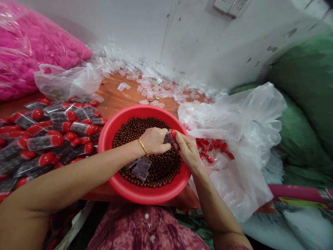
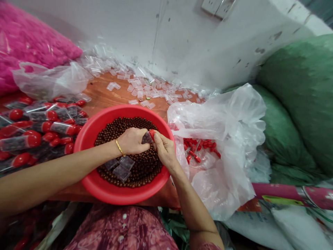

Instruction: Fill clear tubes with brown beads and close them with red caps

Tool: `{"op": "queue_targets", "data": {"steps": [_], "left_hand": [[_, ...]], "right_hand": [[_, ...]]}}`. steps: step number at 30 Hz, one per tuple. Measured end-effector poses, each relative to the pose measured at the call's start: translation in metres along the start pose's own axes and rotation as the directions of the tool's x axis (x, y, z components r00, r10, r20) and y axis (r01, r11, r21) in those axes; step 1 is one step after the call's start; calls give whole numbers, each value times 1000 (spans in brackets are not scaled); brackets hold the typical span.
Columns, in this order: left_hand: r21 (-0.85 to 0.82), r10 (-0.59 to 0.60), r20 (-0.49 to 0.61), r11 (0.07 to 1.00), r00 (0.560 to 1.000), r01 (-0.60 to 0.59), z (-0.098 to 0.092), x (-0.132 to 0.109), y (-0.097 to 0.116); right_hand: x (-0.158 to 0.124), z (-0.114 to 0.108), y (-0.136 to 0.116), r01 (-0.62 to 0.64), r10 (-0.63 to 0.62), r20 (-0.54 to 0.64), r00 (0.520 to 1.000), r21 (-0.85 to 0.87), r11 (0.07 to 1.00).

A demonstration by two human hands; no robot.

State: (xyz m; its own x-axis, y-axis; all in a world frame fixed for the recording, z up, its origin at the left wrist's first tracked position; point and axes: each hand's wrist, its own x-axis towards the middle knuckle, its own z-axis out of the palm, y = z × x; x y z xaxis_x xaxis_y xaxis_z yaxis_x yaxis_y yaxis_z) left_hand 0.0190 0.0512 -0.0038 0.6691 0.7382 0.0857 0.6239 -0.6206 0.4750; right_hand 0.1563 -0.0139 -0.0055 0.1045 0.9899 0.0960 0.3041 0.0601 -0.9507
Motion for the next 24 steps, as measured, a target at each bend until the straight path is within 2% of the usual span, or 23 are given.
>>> {"op": "queue_targets", "data": {"steps": [4,8,12,18,22,24], "left_hand": [[17,-3,3,1000,1000,3,0,0,2],[-64,-12,9,998,1000,13,-1,-2,5],[-105,-25,32,994,999,28,0,-4,6],[-91,46,104,995,993,-37,1,-8,6],[-51,59,77,997,995,-55,0,-13,7],[-62,18,87,998,996,-12,1,-15,7]], "right_hand": [[-1,-1,2,21,-22,-12,1000,-59,998],[-1,-3,2,97,-106,-38,994,-188,977],[-4,-7,3,159,-159,26,987,-303,939],[-15,-15,4,304,-228,204,952,-543,783],[-19,-11,6,315,-226,221,949,-684,658],[-18,-7,5,311,-221,219,950,-695,648]]}}
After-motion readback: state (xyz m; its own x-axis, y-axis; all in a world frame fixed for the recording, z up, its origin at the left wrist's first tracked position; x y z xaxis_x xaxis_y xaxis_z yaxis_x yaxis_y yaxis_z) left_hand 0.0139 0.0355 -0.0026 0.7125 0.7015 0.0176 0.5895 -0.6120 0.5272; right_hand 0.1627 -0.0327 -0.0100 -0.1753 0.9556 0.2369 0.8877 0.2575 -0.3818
